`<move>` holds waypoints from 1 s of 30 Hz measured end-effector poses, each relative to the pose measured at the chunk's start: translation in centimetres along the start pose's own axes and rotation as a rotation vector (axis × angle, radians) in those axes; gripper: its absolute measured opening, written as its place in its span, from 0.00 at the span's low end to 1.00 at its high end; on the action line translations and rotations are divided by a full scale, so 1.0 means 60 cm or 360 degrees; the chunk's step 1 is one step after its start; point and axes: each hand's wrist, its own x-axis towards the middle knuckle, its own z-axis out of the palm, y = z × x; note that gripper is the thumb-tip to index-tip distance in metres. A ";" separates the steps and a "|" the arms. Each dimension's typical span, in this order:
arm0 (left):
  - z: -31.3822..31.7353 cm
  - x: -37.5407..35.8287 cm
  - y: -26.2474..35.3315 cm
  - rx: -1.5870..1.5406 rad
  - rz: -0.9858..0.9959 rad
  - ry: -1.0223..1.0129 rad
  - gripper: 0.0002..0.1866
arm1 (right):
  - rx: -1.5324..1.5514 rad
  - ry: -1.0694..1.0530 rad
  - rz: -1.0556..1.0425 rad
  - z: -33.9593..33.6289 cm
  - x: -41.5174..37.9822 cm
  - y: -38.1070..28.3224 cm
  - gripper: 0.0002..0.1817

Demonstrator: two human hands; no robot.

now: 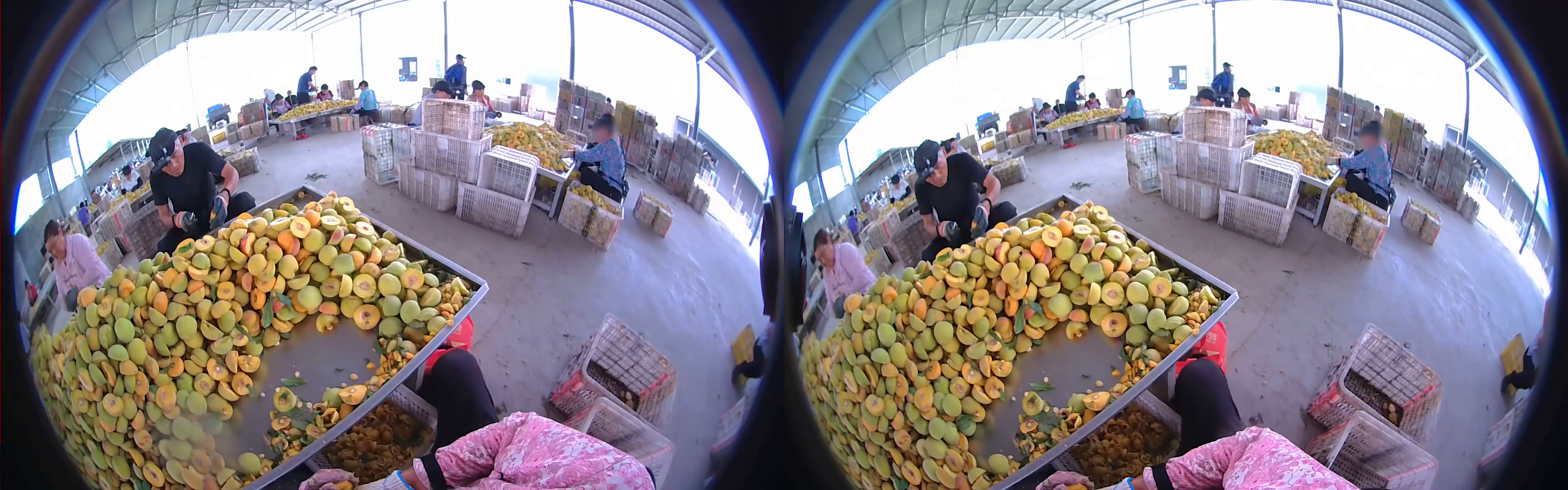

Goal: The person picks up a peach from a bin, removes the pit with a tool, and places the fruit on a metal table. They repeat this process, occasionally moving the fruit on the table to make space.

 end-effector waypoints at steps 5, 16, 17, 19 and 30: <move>-0.016 0.050 -0.078 -0.0394 0.0508 -0.0178 0.31 | 0.0085 -0.0173 0.0143 -0.012 -0.027 -0.003 0.08; -0.005 0.038 -0.094 -0.1144 0.0144 0.0627 0.26 | -0.1867 0.0965 -0.0372 -0.117 -0.015 0.054 0.11; -0.005 0.033 -0.094 -0.1078 0.0115 0.0668 0.24 | -0.1950 0.1030 -0.0316 -0.123 -0.004 0.059 0.12; -0.004 0.023 -0.098 -0.1061 0.0113 0.0690 0.22 | -0.2086 0.1113 -0.0491 -0.129 0.018 0.074 0.11; 0.001 0.000 -0.102 -0.1073 0.0049 0.0842 0.16 | -0.2414 0.1127 -0.0586 -0.111 0.067 0.051 0.10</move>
